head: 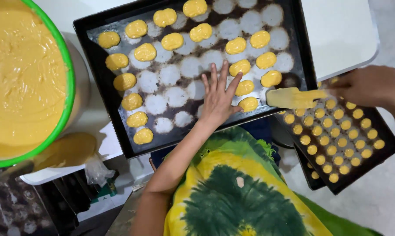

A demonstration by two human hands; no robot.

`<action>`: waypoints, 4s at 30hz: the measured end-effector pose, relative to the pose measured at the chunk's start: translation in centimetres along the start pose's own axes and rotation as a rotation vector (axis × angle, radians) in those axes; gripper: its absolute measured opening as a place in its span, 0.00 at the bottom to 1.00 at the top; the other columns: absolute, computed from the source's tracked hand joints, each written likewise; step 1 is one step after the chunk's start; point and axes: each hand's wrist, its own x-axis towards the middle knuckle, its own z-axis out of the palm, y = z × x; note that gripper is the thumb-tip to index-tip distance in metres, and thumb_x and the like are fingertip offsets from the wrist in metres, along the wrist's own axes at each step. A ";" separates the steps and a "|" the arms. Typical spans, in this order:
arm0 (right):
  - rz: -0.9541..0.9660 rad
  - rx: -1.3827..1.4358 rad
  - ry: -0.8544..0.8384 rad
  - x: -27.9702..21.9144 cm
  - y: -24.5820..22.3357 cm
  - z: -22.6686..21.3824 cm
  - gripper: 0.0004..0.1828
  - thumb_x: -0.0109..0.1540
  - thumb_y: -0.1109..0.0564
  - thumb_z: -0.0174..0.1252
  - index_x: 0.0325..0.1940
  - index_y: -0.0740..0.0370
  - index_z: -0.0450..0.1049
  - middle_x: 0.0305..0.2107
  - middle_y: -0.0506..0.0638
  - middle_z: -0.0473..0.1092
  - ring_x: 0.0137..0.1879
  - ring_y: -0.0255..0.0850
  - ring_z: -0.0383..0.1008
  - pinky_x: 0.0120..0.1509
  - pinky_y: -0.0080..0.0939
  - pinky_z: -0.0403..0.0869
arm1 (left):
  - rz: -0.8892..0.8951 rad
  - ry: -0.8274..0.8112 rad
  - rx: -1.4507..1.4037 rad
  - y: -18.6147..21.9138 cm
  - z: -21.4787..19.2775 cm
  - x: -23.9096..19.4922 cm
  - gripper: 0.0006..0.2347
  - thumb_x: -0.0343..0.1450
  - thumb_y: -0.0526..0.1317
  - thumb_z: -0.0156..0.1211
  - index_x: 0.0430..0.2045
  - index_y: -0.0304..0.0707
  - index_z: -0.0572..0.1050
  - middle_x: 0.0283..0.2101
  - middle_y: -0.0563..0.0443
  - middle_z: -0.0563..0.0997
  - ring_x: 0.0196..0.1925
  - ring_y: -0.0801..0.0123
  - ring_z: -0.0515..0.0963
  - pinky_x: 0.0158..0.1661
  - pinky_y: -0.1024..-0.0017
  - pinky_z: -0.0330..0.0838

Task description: The person pipes yellow batter onto a baking tray using a piping bag and a spatula. They fill the piping bag from a large green bowl and squeeze the batter into circular shapes on the tray.

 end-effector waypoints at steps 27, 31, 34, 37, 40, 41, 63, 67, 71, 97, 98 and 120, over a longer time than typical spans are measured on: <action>-0.883 1.265 0.006 9.1 -15.7 2.3 0.13 0.62 0.56 0.63 0.45 0.67 0.83 0.52 0.57 0.79 0.55 0.32 0.73 0.46 0.28 0.66 | -0.299 0.174 0.377 -3.8 -16.4 -1.6 0.57 0.53 0.55 0.87 0.78 0.68 0.50 0.79 0.36 0.34 0.79 0.23 0.33 0.69 0.14 0.47; -1.129 1.186 0.153 1.9 -23.1 -7.1 0.15 0.67 0.54 0.59 0.53 0.64 0.81 0.16 0.46 0.68 0.22 0.28 0.58 0.28 0.28 0.60 | -0.494 0.308 0.382 -7.0 -29.1 -6.3 0.55 0.62 0.66 0.94 0.80 0.64 0.56 0.80 0.42 0.36 0.81 0.31 0.35 0.72 0.18 0.51; -1.092 1.314 0.218 -6.0 -28.3 -14.1 0.17 0.68 0.54 0.59 0.58 0.64 0.78 0.28 0.50 0.74 0.31 0.32 0.71 0.35 0.33 0.76 | -0.642 0.717 0.115 -10.0 -32.2 -10.8 0.32 0.87 0.58 0.69 0.81 0.54 0.56 0.83 0.41 0.32 0.88 0.50 0.25 0.92 0.46 0.27; -1.057 0.974 0.466 -11.7 -33.1 -18.5 0.20 0.69 0.54 0.54 0.66 0.52 0.73 0.45 0.49 0.79 0.23 0.31 0.60 0.24 0.30 0.61 | -0.800 0.996 0.331 -12.9 -32.4 -13.6 0.32 0.91 0.65 0.59 0.83 0.85 0.39 0.88 0.82 0.28 0.97 0.70 0.25 1.05 0.40 0.30; -1.095 0.574 1.020 -9.5 -38.6 -18.9 0.19 0.72 0.54 0.52 0.67 0.43 0.74 0.36 0.43 0.75 0.38 0.39 0.72 0.41 0.40 0.71 | -0.924 1.026 0.268 -13.2 -31.9 -14.8 0.32 0.86 0.66 0.58 0.84 0.66 0.52 0.87 0.69 0.36 0.95 0.54 0.31 0.98 0.39 0.39; -1.056 0.627 0.953 -8.7 -39.9 -18.8 0.14 0.72 0.45 0.48 0.56 0.51 0.74 0.34 0.50 0.72 0.40 0.47 0.69 0.43 0.48 0.67 | -0.909 1.035 0.265 -13.7 -31.3 -15.3 0.32 0.85 0.66 0.58 0.83 0.65 0.52 0.86 0.68 0.36 0.94 0.54 0.31 0.97 0.39 0.39; -0.231 0.453 0.241 1.2 -0.6 -3.1 0.18 0.63 0.36 0.62 0.56 0.29 0.86 0.23 0.44 0.87 0.37 0.28 0.79 0.52 0.28 0.67 | -0.576 0.657 -0.114 -10.3 -22.4 -8.9 0.35 0.88 0.58 0.68 0.83 0.70 0.45 0.85 0.64 0.30 0.91 0.47 0.29 0.92 0.31 0.35; -0.031 0.020 0.006 -0.6 -2.3 -3.4 0.24 0.65 0.30 0.44 0.62 0.15 0.76 0.47 0.39 0.87 0.58 0.39 0.82 0.54 0.36 0.71 | -0.489 0.623 -0.142 -7.7 -21.2 -6.8 0.32 0.87 0.56 0.65 0.81 0.61 0.50 0.85 0.56 0.34 0.90 0.44 0.29 0.90 0.33 0.36; -0.034 0.057 -0.009 -2.4 -4.6 -3.7 0.24 0.69 0.30 0.42 0.64 0.24 0.76 0.54 0.38 0.82 0.66 0.45 0.76 0.62 0.46 0.73 | -0.502 0.568 -0.200 -6.1 -20.8 -5.3 0.32 0.85 0.57 0.65 0.80 0.59 0.52 0.84 0.54 0.35 0.88 0.41 0.27 0.86 0.33 0.33; 0.039 0.094 0.111 8.6 6.1 -1.8 0.21 0.69 0.32 0.48 0.62 0.25 0.80 0.32 0.41 0.89 0.41 0.37 0.84 0.39 0.37 0.70 | -0.035 0.112 0.041 4.5 4.7 8.4 0.56 0.65 0.65 0.75 0.78 0.56 0.35 0.79 0.37 0.22 0.81 0.37 0.21 0.72 0.23 0.30; 0.028 0.076 0.106 7.6 5.4 -2.8 0.22 0.69 0.33 0.47 0.63 0.25 0.79 0.41 0.40 0.86 0.51 0.40 0.82 0.46 0.41 0.72 | -0.047 0.081 0.108 4.8 4.9 8.7 0.54 0.63 0.66 0.78 0.77 0.56 0.42 0.79 0.37 0.28 0.81 0.34 0.28 0.71 0.22 0.39; -0.295 1.036 0.008 9.4 0.7 4.6 0.20 0.65 0.50 0.60 0.59 0.56 0.83 0.37 0.58 0.82 0.52 0.49 0.77 0.67 0.49 0.66 | -0.081 -0.014 0.256 6.4 -0.3 10.1 0.51 0.58 0.48 0.81 0.75 0.58 0.49 0.79 0.37 0.34 0.79 0.26 0.33 0.67 0.17 0.43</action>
